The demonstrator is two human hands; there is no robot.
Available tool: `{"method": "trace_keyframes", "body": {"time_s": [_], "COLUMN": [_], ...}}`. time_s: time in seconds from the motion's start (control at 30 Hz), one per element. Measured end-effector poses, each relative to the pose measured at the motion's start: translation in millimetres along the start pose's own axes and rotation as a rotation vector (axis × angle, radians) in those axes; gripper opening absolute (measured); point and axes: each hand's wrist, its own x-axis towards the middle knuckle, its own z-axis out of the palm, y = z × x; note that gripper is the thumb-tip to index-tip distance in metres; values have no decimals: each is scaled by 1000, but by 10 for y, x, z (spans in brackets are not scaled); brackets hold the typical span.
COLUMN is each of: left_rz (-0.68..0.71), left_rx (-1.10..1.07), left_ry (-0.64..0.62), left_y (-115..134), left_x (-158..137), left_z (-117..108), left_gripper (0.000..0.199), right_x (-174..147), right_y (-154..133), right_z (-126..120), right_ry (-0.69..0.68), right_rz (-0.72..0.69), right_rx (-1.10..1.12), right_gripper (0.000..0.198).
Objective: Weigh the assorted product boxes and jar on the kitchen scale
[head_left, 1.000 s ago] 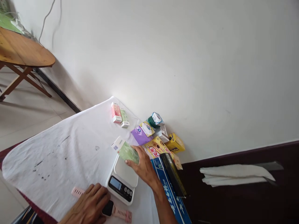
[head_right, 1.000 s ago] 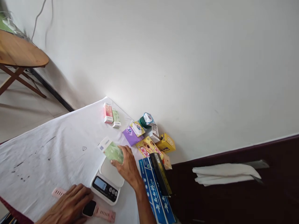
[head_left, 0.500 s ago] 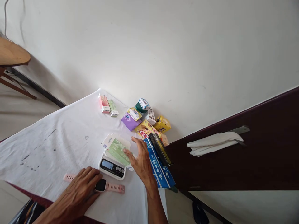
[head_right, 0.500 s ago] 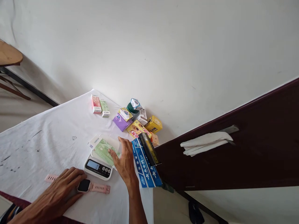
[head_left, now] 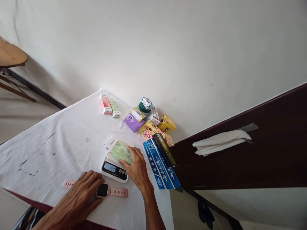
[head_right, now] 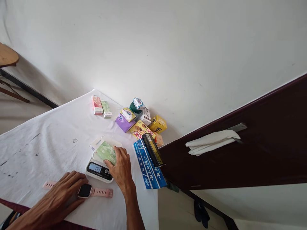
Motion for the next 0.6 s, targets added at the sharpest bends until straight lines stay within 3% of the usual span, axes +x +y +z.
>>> {"method": "trace_keyframes", "body": {"time_s": [0.13,0.33,0.47,0.6], "left_rz": [41,64,103,109], "left_rx": [65,154,175,161], "left_ry": [34,67,124,171], "left_y": [-31,-94,-137,-181], "left_x": [-5,-5,-43,-159], "left_z": [5,76,125,75], "left_gripper": [34,41,43,42], "right_x": [-189,-648,-822,-876], "right_y": [140,573,786,863], "right_z": [-45,35,240,345], "right_ry": [157,446,463,420], "right_rz": [103,419,483,433], "right_rx": [56,-75,-177,-236], "right_gripper": [47,65,65,67]}}
